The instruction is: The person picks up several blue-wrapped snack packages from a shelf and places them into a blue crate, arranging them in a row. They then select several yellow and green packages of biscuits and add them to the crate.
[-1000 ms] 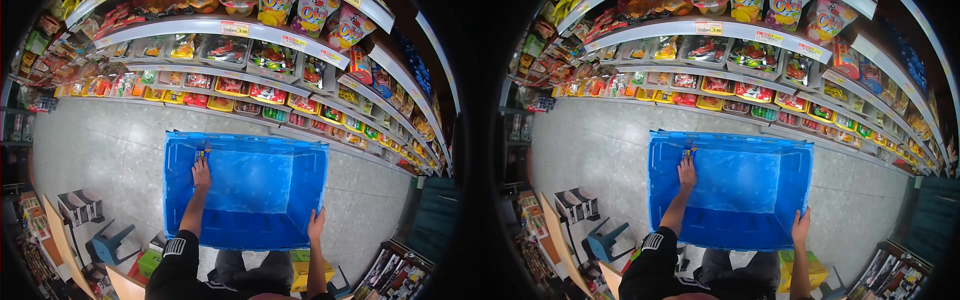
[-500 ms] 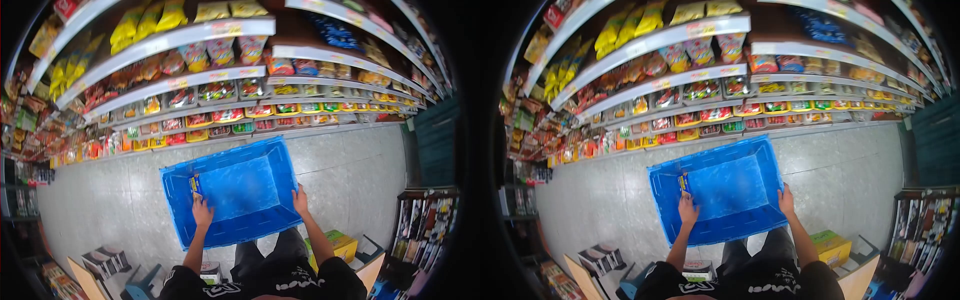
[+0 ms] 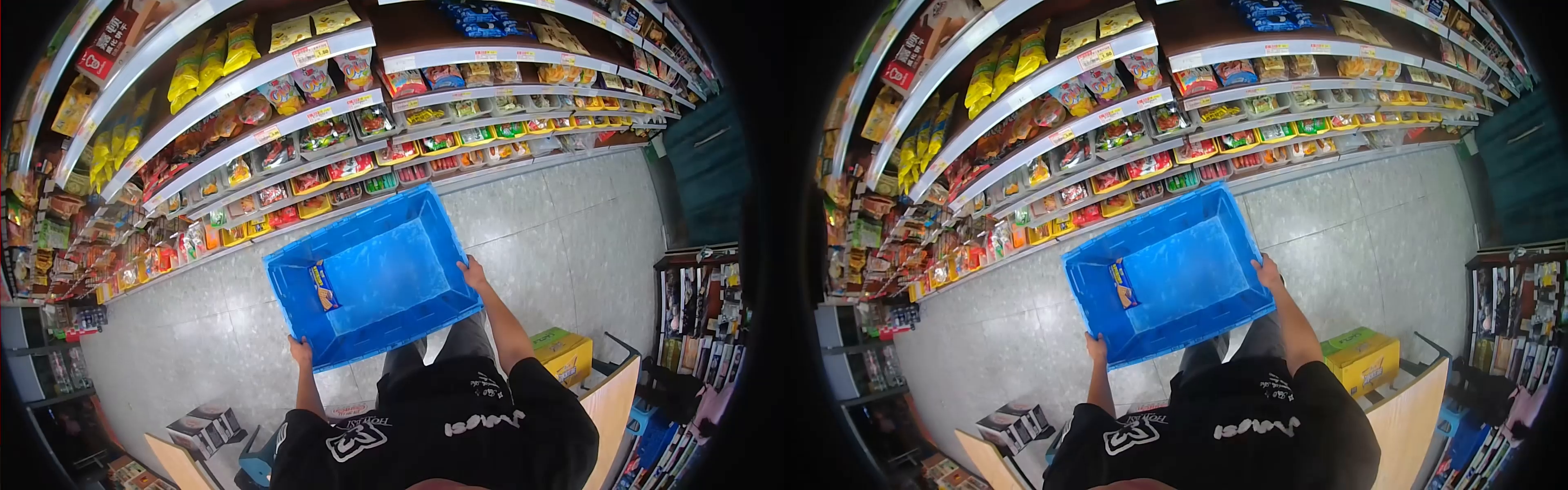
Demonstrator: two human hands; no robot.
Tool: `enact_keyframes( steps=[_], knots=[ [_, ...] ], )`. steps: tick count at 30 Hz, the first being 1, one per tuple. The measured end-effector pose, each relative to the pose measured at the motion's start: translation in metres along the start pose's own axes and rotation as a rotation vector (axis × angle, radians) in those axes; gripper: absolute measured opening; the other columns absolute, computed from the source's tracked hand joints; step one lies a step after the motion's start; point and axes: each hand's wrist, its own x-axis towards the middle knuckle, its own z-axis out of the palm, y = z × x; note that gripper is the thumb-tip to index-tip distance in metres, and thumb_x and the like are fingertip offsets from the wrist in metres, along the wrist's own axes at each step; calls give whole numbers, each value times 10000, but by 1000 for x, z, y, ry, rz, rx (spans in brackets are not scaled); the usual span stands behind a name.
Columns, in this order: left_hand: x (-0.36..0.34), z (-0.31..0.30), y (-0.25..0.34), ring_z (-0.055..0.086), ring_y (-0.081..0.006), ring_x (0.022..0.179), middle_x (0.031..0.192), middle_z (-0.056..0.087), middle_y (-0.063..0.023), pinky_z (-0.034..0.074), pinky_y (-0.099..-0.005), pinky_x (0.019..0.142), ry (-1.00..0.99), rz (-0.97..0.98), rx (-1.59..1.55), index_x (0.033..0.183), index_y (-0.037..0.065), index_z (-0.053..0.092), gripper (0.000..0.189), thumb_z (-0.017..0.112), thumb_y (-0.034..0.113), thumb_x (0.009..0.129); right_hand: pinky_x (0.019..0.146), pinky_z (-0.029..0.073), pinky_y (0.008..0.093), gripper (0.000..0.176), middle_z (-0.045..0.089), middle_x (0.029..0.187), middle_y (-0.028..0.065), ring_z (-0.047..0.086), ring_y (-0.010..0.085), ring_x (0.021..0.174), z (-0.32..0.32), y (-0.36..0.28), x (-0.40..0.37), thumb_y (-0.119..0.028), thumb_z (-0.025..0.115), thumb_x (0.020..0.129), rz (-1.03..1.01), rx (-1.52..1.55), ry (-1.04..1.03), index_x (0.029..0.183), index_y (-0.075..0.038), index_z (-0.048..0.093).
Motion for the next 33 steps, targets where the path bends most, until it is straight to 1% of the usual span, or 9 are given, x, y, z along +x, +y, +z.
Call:
enact_keyframes(
  steps=[4, 6, 10, 18, 22, 24, 29, 31, 33],
  knots=[
    [7, 6, -3, 603, -411, 949, 1038, 623, -239, 471, -463, 804, -44, -32, 13, 1239, 31, 421, 456, 607, 188, 853, 865, 469, 421, 485, 617, 1072, 230, 591, 366, 1020, -2, -1, -9, -378, 553, 889, 0, -9, 59, 1214, -21, 503],
    [15, 11, 1, 600, -417, 947, 1032, 621, -243, 468, -476, 802, -30, 31, 41, 1236, 24, 416, 453, 600, 193, 858, 862, 470, 424, 478, 618, 1071, 228, 589, 369, 1022, -7, 0, -15, -382, 553, 889, -13, 15, 66, 1205, -25, 513],
    [27, 25, 34, 595, -426, 936, 1024, 617, -248, 462, -490, 798, -62, 85, 33, 1242, 23, 398, 456, 590, 185, 860, 855, 472, 429, 467, 621, 1068, 222, 586, 374, 1022, -25, 21, -12, -398, 555, 887, 15, 39, 115, 1182, -36, 535],
    [21, 48, 125, 587, -448, 903, 964, 604, -273, 467, -507, 755, -246, 198, 17, 1107, 14, 387, 354, 585, 169, 858, 876, 464, 404, 467, 625, 1085, 205, 596, 340, 1028, -80, 86, 22, -377, 545, 898, 72, 26, 130, 1193, -14, 527],
    [10, 54, 150, 586, -456, 882, 950, 599, -275, 467, -510, 751, -296, 240, 3, 1074, 1, 366, 350, 582, 172, 859, 862, 475, 417, 487, 625, 1077, 211, 597, 352, 1025, -112, 68, 29, -387, 553, 897, 51, 29, 160, 1204, -11, 516],
    [7, 57, 151, 586, -456, 880, 951, 599, -272, 466, -512, 749, -274, 253, 15, 1076, 4, 366, 350, 581, 176, 860, 902, 453, 388, 463, 613, 1122, 205, 589, 318, 1055, -121, 65, 30, -348, 529, 910, 91, 73, 77, 1220, -5, 509],
    [10, 60, 154, 581, -460, 874, 952, 596, -267, 461, -519, 743, -289, 266, 73, 1070, 22, 364, 330, 567, 187, 868, 893, 460, 376, 473, 616, 1121, 195, 593, 301, 1053, -117, 78, 46, -361, 540, 902, 34, 91, 77, 1219, -10, 513],
    [6, 63, 147, 600, -436, 861, 954, 605, -244, 470, -498, 741, -160, 344, 68, 1084, 17, 425, 362, 601, 233, 854, 890, 462, 371, 482, 616, 1122, 193, 595, 291, 1053, -121, 80, 40, -372, 544, 899, 16, 78, 66, 1218, -12, 514],
    [3, 59, 145, 611, -414, 855, 954, 611, -230, 476, -483, 738, -155, 309, -51, 1103, 7, 460, 405, 624, 269, 840, 880, 470, 386, 492, 632, 1087, 181, 606, 308, 1029, -121, 71, 31, -374, 586, 878, 30, 135, 90, 1215, -22, 517]
  ],
)
